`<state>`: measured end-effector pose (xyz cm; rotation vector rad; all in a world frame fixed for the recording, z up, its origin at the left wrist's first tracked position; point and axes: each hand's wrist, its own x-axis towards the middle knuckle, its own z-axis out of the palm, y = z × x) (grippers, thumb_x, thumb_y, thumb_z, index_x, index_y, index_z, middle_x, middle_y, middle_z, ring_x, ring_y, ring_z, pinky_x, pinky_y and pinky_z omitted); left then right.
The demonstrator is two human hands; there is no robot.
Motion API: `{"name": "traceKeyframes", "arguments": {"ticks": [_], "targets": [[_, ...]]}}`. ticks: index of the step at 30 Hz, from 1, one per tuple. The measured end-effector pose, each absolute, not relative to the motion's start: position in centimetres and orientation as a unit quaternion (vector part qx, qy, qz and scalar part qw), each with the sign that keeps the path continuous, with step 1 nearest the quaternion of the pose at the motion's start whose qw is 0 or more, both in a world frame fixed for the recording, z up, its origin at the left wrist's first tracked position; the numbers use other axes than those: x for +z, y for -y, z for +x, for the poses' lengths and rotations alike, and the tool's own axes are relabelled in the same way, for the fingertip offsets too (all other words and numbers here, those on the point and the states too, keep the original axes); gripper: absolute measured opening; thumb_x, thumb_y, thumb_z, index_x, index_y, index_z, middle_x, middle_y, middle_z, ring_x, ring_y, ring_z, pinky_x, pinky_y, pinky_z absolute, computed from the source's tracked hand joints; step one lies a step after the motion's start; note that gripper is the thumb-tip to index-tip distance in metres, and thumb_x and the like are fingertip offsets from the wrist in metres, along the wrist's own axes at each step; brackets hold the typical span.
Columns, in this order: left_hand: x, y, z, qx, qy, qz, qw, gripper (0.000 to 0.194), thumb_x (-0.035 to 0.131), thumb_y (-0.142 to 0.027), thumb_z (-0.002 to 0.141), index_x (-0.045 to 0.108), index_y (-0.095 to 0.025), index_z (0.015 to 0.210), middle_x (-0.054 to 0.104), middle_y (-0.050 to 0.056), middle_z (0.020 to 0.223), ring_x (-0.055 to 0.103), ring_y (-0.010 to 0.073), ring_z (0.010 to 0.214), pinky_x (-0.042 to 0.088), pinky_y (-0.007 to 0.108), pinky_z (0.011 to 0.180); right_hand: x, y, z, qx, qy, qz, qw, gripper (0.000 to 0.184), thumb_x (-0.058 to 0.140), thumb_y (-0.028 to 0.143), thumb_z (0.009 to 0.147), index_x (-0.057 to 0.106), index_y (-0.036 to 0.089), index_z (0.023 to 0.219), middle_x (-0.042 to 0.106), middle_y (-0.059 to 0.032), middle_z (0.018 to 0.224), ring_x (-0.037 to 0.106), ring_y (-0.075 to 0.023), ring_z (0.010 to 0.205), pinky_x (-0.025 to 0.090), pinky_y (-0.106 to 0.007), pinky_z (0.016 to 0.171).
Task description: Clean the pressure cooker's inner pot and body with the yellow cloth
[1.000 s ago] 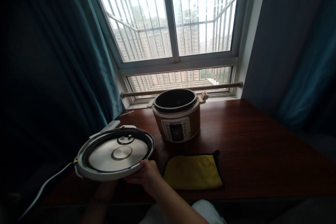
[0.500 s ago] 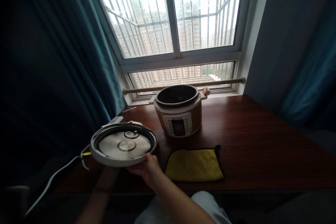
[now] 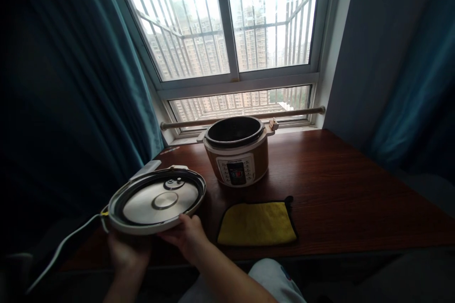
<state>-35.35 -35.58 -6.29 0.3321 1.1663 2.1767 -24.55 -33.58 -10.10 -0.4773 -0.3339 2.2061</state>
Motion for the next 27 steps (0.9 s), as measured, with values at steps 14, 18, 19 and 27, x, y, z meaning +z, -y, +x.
{"name": "traceKeyframes", "arguments": {"ticks": [14,18,19,27], "targets": [[-7.8,36.9,-36.5,0.778,-0.517,0.075,0.349,0.022,0.056,-0.032,0.076,0.063,-0.027,0.097,0.063,-0.002,0.099,0.056,0.0139,0.094,0.048,0.022,0.072,-10.2,33.4,-24.1,0.861,0.238,-0.211,0.396,0.056,0.067,0.041,0.07,0.037,0.011,0.107,0.064,-0.0104,0.085,0.068,-0.0214,0.07,0.051,-0.026,0.064],[-8.2,36.9,-36.3,0.77,-0.528,0.088,0.347,0.023,0.057,-0.034,0.077,0.062,-0.027,0.098,0.062,-0.002,0.098,0.056,0.0159,0.096,0.048,0.025,0.075,-10.1,32.8,-23.5,0.843,0.243,-0.285,0.387,0.041,0.062,0.035,0.076,0.041,0.01,0.101,0.065,-0.0098,0.078,0.068,-0.019,0.064,0.05,-0.026,0.062],[-8.2,36.9,-36.4,0.77,-0.529,0.091,0.346,0.023,0.057,-0.034,0.077,0.061,-0.028,0.099,0.062,-0.002,0.098,0.056,0.0164,0.097,0.049,0.026,0.076,-10.0,32.7,-23.3,0.841,0.244,-0.292,0.385,0.038,0.061,0.034,0.077,0.042,0.009,0.1,0.064,-0.0094,0.076,0.067,-0.0185,0.063,0.05,-0.026,0.063],[-7.7,37.4,-37.4,0.762,-0.543,0.085,0.344,0.027,0.058,-0.038,0.075,0.06,-0.031,0.101,0.061,-0.002,0.104,0.054,0.0202,0.105,0.047,0.036,0.087,-9.1,32.3,-21.7,0.8,0.322,-0.364,0.352,0.021,0.05,0.026,0.083,0.045,0.012,0.096,0.063,-0.0056,0.075,0.066,-0.0131,0.062,0.05,-0.027,0.066]]}}
